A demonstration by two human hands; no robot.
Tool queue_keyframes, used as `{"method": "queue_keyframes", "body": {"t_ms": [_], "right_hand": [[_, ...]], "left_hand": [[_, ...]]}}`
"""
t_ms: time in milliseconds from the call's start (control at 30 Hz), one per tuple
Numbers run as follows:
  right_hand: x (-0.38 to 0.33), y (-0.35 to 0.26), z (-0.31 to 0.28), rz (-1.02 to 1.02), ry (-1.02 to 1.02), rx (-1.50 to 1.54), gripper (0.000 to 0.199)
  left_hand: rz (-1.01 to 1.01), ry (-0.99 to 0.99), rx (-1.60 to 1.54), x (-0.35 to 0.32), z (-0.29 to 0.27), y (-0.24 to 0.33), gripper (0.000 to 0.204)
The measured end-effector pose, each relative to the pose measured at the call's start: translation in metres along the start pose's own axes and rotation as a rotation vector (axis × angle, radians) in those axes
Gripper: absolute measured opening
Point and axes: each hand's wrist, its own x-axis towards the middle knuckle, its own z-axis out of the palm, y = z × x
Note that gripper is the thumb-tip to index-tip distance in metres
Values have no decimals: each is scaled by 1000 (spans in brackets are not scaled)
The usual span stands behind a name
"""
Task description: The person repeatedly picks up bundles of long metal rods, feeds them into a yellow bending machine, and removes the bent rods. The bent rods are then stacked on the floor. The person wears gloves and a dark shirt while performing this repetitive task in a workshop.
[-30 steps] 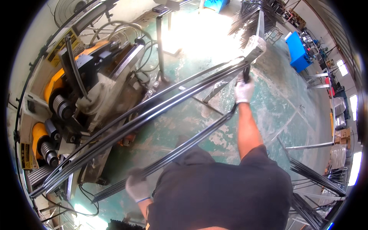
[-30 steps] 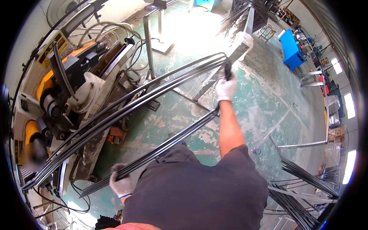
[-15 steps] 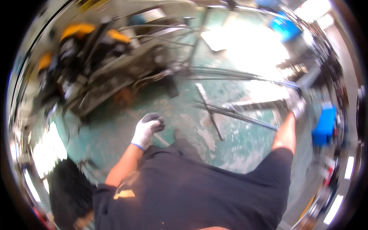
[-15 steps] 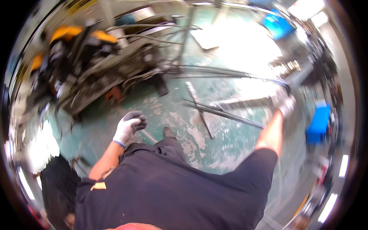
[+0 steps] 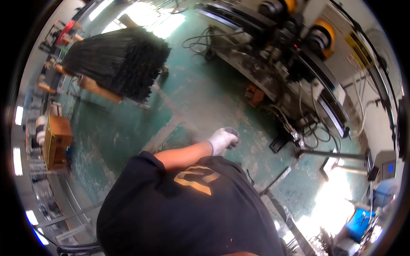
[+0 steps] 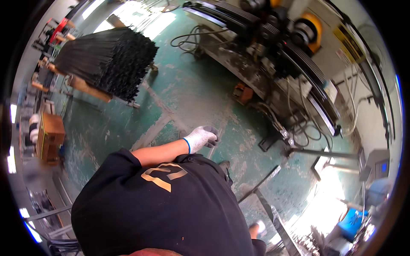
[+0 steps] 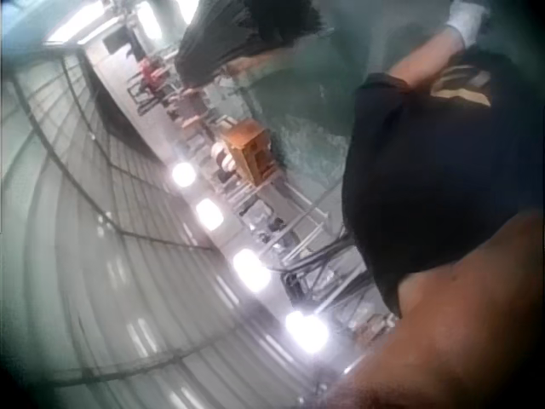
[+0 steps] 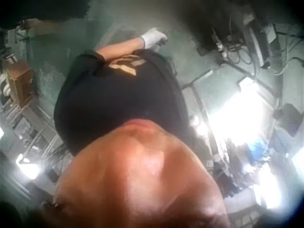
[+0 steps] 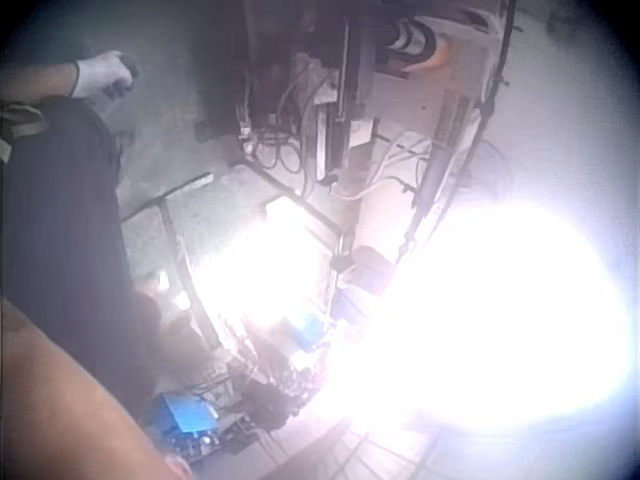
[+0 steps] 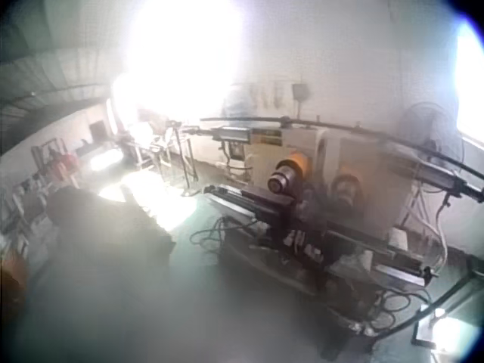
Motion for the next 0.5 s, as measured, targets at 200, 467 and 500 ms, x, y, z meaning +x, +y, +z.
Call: {"method": "queue_keyframes", "body": {"t_ms": [200, 467, 500], "right_hand": [[-148, -307, 101, -660, -335, -51, 50], [-484, -694, 29, -1495, -387, 247, 50], [-529, -722, 26, -1587, -405, 279, 50]], "left_hand": [[178, 214, -253, -10, -177, 38, 25], [285, 657, -366, -75, -425, 26, 21], [256, 723, -423, -91, -435, 34, 21]]}}
